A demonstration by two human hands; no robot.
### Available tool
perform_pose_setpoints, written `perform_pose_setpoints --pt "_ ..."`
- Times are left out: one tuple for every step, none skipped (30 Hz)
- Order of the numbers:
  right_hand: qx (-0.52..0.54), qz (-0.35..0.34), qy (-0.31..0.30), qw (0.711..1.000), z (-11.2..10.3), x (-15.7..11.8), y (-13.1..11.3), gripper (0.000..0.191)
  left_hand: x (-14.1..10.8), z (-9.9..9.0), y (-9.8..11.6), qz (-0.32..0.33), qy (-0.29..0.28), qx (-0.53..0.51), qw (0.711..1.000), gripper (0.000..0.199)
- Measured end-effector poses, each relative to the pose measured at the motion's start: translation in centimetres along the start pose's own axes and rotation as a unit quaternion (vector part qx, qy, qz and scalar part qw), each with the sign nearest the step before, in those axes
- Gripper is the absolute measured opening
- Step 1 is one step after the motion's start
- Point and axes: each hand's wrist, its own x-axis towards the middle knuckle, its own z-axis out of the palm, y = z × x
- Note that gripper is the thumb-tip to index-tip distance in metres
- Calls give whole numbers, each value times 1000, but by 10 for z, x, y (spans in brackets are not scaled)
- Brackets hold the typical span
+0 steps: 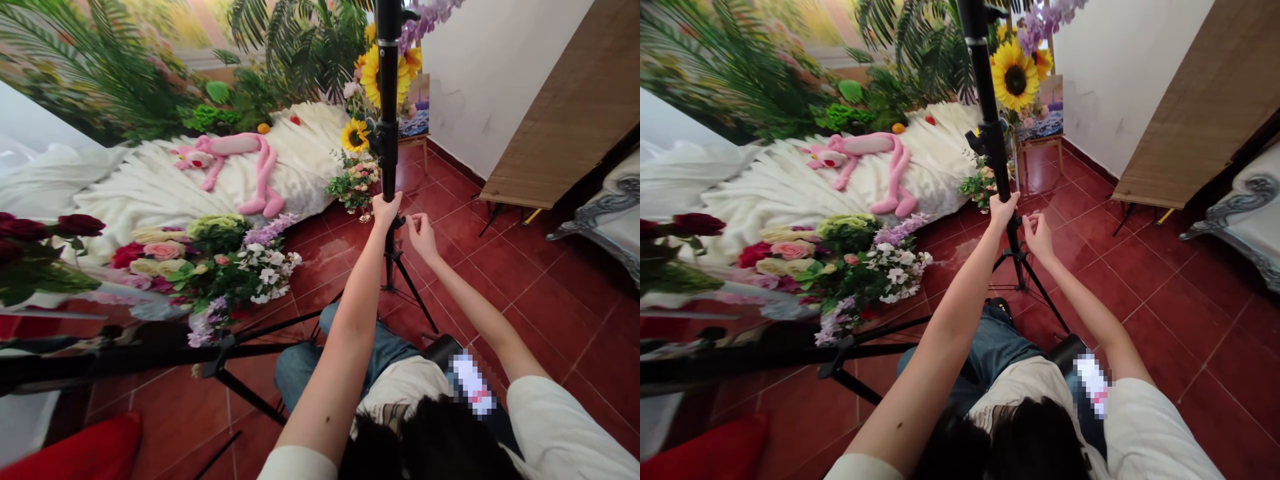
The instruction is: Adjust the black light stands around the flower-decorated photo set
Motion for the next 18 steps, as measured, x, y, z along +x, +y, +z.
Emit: perform_pose_setpoints --pt "13 35 -14 999 3 1 -1 25 0 0 0 1 -1 2 1000 31" --pt "19 51 -24 998 6 2 -2 27 0 0 1 2 -2 3 1000 31" --pt "17 46 -29 998 8 3 -5 27 0 0 1 2 -1 4 1000 30" --pt "13 24 -27 999 10 3 -9 27 0 0 1 0 0 4 1000 30" --pt "10 -6 -23 1000 10 3 -13 25 0 0 1 -3 1 2 1000 30" --pt "10 -33 -22 999 9 3 -19 24 1 0 1 -5 2 -2 1000 30" --pt "13 -52 -27 998 7 4 -25 24 1 0 1 -6 4 -9 1000 29" --pt "17 -63 -38 997 4 7 -33 24 2 0 1 -8 4 -17 1000 29" --pt "18 -72 -49 996 1 12 -41 25 2 0 1 -8 3 -24 1000 30" --pt "14 -88 -57 994 -1 19 -50 27 3 1 0 -8 3 -30 1000 31" --pt "5 -113 -59 992 -4 28 -60 34 3 1 0 -9 4 -31 999 32" --pt "-9 -149 -58 987 -5 39 -70 45 3 1 0 -9 5 -30 999 34" --pt "-28 -193 -55 979 -6 51 -81 57 3 0 -1 -10 4 -28 1000 35" --pt "-49 -241 -54 968 -6 65 -91 68 3 0 -1 -9 1 -26 1000 36" --pt "-75 -285 -59 954 -5 78 -102 78 3 0 -1 -7 -2 -26 1000 36" --pt "-102 -323 -72 938 -3 90 -111 85 3 -1 -1 -5 -6 -26 1000 35" --pt "-128 -351 -94 923 -1 101 -119 90 3 -1 -1 0 -9 -27 1000 34" --pt "-151 -370 -119 909 2 111 -126 92 3 -1 -2 2 -9 -26 1000 32"
